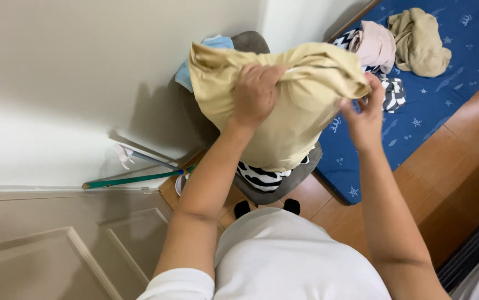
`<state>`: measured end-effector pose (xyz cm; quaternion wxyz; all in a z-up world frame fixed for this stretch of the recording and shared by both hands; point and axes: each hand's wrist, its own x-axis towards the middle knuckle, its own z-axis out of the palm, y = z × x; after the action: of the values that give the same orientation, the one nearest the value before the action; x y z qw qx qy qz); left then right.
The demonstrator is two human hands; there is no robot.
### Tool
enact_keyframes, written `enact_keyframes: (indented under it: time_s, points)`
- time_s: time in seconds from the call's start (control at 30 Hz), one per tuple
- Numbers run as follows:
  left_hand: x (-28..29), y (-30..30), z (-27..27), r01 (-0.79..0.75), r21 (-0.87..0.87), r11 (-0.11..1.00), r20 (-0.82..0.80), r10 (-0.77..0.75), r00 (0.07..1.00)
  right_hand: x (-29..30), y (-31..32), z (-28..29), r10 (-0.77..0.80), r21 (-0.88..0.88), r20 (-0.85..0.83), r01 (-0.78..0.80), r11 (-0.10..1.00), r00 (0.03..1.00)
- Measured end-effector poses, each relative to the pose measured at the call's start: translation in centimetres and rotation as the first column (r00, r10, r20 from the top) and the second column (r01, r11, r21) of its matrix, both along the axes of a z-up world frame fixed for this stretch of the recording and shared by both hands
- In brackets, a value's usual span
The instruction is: The person stuffs a white pillow into a beige pillowcase while standing in a room. They repeatedly adjust the pillow and the case, pulling the fabric over the corners and smoothing the surface to ensure a snug fit.
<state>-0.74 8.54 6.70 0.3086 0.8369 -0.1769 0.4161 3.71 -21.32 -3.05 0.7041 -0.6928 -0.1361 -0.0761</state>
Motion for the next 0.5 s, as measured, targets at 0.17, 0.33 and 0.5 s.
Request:
enact_keyframes:
  time_s: [0.17,0.33,0.5]
  points:
    - [3.1,-2.1,1.8,0.214,-0.135,0.967,-0.028,-0.22,0.975,-5.4,3.6,0.6,0.075,-0.047,0.057,-0.072,0.996,0.996]
    - [7.3,-7.8,-1.8,0.41,-0.346,0.844,-0.06,-0.456,0.888,-5.5,3.5,-6.6,-0.195,0.029,-0.164,0.202,0.979,0.967]
    - [12.3,-12.8,-8.2,0.414,0.077,0.907,-0.326,-0.369,0.87,-4.8,2.5,-11.5,-0.43,0.055,-0.397,0.489,0.871,0.811]
